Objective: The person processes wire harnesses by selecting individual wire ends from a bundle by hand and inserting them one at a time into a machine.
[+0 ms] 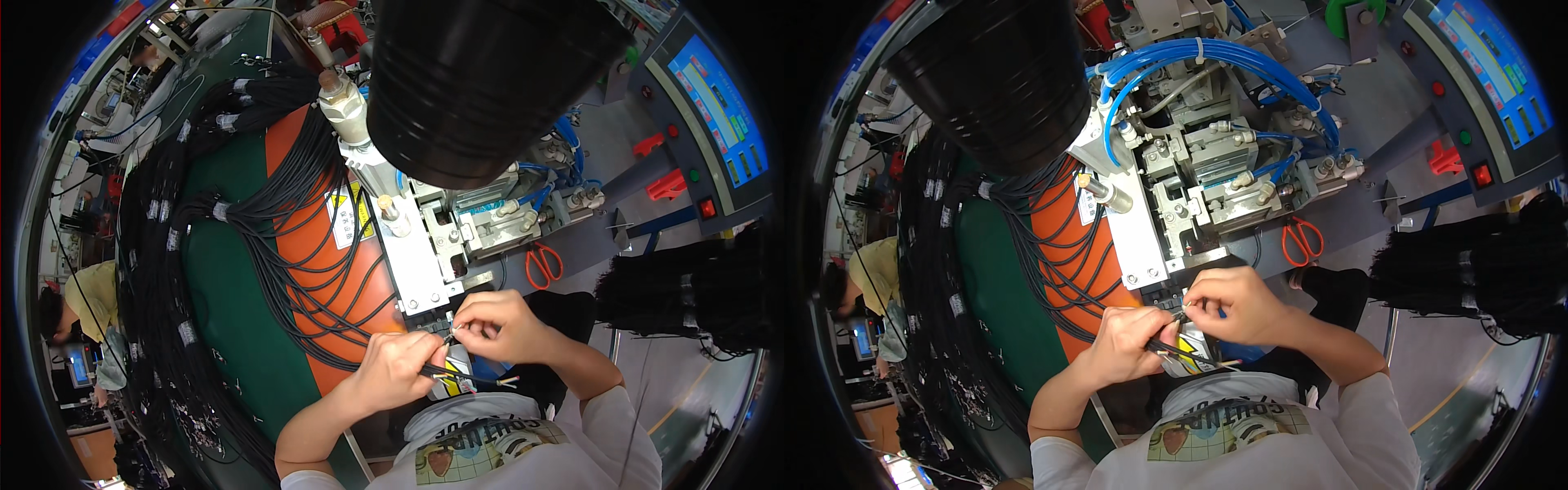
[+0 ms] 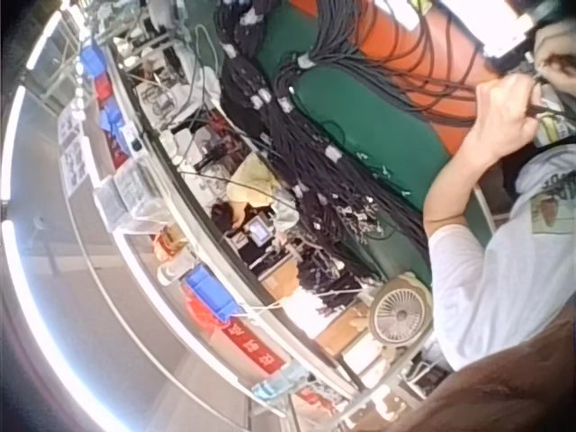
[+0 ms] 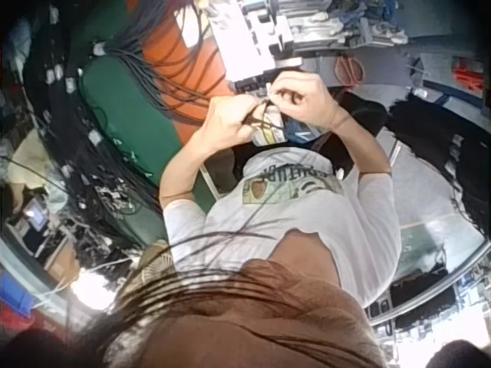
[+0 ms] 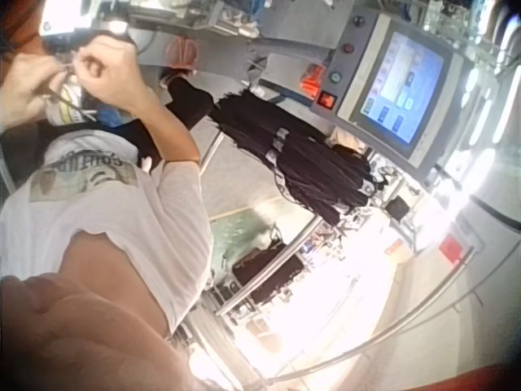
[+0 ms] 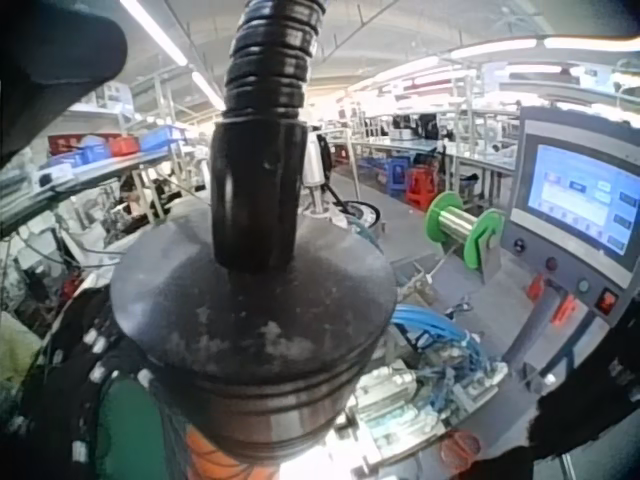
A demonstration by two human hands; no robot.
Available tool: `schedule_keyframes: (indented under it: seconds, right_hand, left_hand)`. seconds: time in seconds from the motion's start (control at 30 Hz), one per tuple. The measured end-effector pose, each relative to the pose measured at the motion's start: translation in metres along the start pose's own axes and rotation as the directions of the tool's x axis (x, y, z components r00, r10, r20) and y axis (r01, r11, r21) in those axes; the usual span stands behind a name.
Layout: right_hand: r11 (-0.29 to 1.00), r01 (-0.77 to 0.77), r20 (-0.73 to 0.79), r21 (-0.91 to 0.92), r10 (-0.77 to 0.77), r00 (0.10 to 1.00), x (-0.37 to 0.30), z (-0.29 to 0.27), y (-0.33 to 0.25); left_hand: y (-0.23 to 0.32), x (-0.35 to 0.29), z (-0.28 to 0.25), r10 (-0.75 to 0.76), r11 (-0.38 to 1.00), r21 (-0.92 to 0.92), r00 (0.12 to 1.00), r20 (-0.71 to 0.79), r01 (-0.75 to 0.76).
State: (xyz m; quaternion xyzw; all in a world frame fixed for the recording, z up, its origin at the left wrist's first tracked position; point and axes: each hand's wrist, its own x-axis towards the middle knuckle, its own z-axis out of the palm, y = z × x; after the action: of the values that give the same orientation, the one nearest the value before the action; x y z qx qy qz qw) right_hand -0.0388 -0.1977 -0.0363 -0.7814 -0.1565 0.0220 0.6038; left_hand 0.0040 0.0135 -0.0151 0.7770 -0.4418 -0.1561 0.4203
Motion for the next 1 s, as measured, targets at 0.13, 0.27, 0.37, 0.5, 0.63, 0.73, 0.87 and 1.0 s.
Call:
schedule_keyframes:
  seconds: [0.13,0.27,0.37,0.5,0.63,0.73,0.87,1.0]
  right_hand:
    - [0.756,0.107,-0.138,-0.646,-0.253,0.958,-0.001,0.016,-0.003]
    - [0.783,0.062,-0.16,-0.619,-0.203,0.966,-0.002,0.017,-0.001]
    - [0.815,0.034,-0.177,-0.579,-0.166,0.97,-0.004,0.018,0.002]
    - [0.839,0.037,-0.184,-0.543,-0.162,0.969,-0.006,0.018,0.005]
    - [0.801,0.06,-0.193,-0.596,-0.215,0.957,-0.007,0.02,0.002]
    - [0.735,0.064,-0.163,-0.675,-0.233,0.959,-0.004,0.021,-0.003]
    - [0.721,0.039,-0.094,-0.691,-0.143,0.985,-0.001,0.015,-0.011]
    - [0.757,0.043,-0.11,-0.653,-0.15,0.983,-0.003,0.013,-0.005]
  left_hand:
    - [0.01,-0.001,0.01,0.087,0.903,0.43,0.985,-0.152,-0.014]
    - [0.011,-0.003,0.004,0.065,0.883,0.469,0.994,-0.092,-0.014]
    - [0.012,-0.002,0.002,0.058,0.886,0.463,0.996,-0.064,-0.022]
    - [0.014,0.002,-0.002,0.076,0.862,0.501,0.997,0.03,-0.08]
    - [0.018,0.001,0.0,0.113,0.775,0.612,0.987,0.114,-0.159]
    - [0.024,0.004,0.001,0.079,0.72,0.676,0.986,0.148,-0.159]
    - [0.027,0.007,0.004,0.052,0.69,0.708,0.986,0.157,-0.149]
    - [0.027,0.01,0.004,0.033,0.682,0.717,0.986,0.164,-0.142]
